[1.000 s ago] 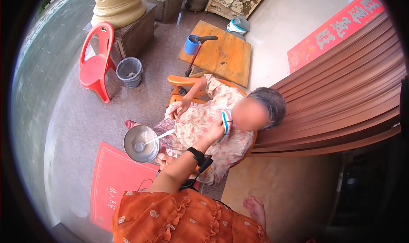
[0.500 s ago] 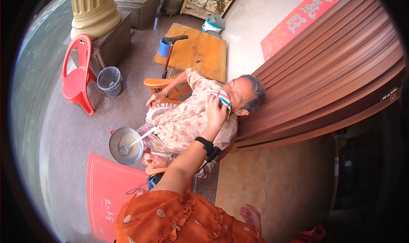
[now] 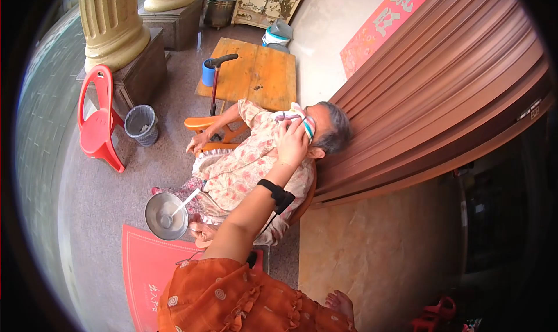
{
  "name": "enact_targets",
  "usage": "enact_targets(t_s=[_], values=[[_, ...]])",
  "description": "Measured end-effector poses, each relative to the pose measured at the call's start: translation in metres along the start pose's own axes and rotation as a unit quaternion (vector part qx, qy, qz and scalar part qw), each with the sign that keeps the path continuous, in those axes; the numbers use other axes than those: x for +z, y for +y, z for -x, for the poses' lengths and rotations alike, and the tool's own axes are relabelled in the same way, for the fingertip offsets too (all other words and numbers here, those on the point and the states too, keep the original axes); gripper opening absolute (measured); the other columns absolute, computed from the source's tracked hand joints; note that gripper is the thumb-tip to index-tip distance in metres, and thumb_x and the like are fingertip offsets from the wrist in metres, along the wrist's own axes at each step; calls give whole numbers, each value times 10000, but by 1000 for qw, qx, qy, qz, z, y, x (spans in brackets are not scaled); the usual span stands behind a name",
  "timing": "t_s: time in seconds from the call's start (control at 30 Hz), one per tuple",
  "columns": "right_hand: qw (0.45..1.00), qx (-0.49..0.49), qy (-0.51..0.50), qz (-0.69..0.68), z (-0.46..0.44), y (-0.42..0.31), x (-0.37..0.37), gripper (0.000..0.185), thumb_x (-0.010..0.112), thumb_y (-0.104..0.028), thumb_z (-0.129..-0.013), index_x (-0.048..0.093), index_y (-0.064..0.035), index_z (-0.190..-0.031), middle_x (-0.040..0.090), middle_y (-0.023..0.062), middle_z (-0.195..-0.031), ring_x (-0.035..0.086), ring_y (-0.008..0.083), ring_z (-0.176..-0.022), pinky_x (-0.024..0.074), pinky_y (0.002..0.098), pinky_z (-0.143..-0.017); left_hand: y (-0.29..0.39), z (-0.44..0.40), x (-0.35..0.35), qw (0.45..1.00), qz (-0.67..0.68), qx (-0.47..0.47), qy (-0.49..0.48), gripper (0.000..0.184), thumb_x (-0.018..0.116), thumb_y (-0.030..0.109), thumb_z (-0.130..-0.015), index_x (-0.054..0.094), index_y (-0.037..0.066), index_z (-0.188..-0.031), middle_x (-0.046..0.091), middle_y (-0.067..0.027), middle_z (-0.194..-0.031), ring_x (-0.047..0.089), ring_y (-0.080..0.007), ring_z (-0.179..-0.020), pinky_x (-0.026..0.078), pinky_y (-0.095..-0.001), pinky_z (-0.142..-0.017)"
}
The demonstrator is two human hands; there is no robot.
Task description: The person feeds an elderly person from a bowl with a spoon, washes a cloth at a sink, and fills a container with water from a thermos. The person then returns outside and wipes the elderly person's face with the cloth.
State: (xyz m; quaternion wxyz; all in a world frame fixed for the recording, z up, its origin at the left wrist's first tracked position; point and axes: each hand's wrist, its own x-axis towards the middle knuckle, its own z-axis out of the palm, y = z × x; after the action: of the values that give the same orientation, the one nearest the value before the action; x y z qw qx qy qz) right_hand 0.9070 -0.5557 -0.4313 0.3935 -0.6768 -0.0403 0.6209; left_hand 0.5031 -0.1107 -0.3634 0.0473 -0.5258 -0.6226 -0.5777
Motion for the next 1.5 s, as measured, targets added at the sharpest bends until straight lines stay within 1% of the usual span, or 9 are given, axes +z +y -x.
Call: enact_targets(t_s=[0.43,0.87,0.97,1.07,1.23,1.3,1.37,1.43,1.5], values=[[994,22,-79,-77,-21,-1,12,94,524,-150,-955,550,-60,-954,487,59,-727,455,165,-636,418,292,-629,-50,13,-31,998,35,-12,58,132,629,127,-783,658,88,-905,646,-51,-958,532,-312,-997,404,-455,-869],[995,51,63,-65,-36,1,0,115,617,-173,-896,562,-88,-950,562,126,-909,531,231,-741,471,357,-724,-34,-124,20,923,30,-52,-381,350,451,357,-925,683,153,-1090,676,-160,-989,612,-327,-996,453,-443,-905],[939,134,-185,-255,-74,27,-55,203,640,-176,-885,556,-73,-1039,568,163,-1019,556,268,-802,485,393,-750,-25,-129,30,916,45,81,-390,330,463,321,-927,661,113,-1091,665,-183,-1005,602,-361,-980,455,-442,-881],[994,54,30,-91,-38,2,-7,273,648,-192,-886,535,-73,-1104,566,175,-1041,567,276,-841,488,403,-758,-42,-120,43,883,58,-9,-465,375,488,321,-924,591,76,-1189,640,-213,-1086,591,-381,-1023,460,-418,-898],[997,16,71,-33,-53,-4,-2,382,657,-230,-888,511,-50,-1191,569,197,-1102,587,314,-923,501,431,-823,-158,-26,56,898,143,128,-396,452,569,245,-921,483,80,-1333,587,-180,-1244,561,-295,-1166,447,-368,-957],[999,14,48,-11,-55,-4,-4,415,649,-236,-894,495,-35,-1223,560,220,-1141,589,326,-942,504,437,-840,-137,31,50,928,311,-2,-206,454,543,269,-958,476,74,-1363,558,-130,-1302,538,-256,-1167,419,-352,-979],[1000,10,26,9,-58,-4,-4,449,641,-242,-900,480,-20,-1255,552,242,-1180,592,339,-960,507,443,-856,-122,69,50,797,490,-301,-183,459,506,295,-980,463,30,-1352,573,-106,-1255,512,-197,-1154,389,-330,-1006],[1000,-2,2,-6,-63,-4,-3,472,613,-242,-919,453,0,-1291,526,288,-1229,601,354,-970,512,447,-875,-53,75,9,810,432,-364,-155,467,539,271,-955,451,19,-1338,517,-157,-1308,467,-261,-1230,349,-360,-1049],[1000,1,19,6,-68,-13,5,433,604,-240,-925,470,-7,-1264,544,273,-1188,602,341,-954,516,434,-858,-47,97,23,946,259,-147,-124,513,610,243,-899,439,8,-1322,417,-222,-1380,372,-361,-1303,300,-414,-1083]])
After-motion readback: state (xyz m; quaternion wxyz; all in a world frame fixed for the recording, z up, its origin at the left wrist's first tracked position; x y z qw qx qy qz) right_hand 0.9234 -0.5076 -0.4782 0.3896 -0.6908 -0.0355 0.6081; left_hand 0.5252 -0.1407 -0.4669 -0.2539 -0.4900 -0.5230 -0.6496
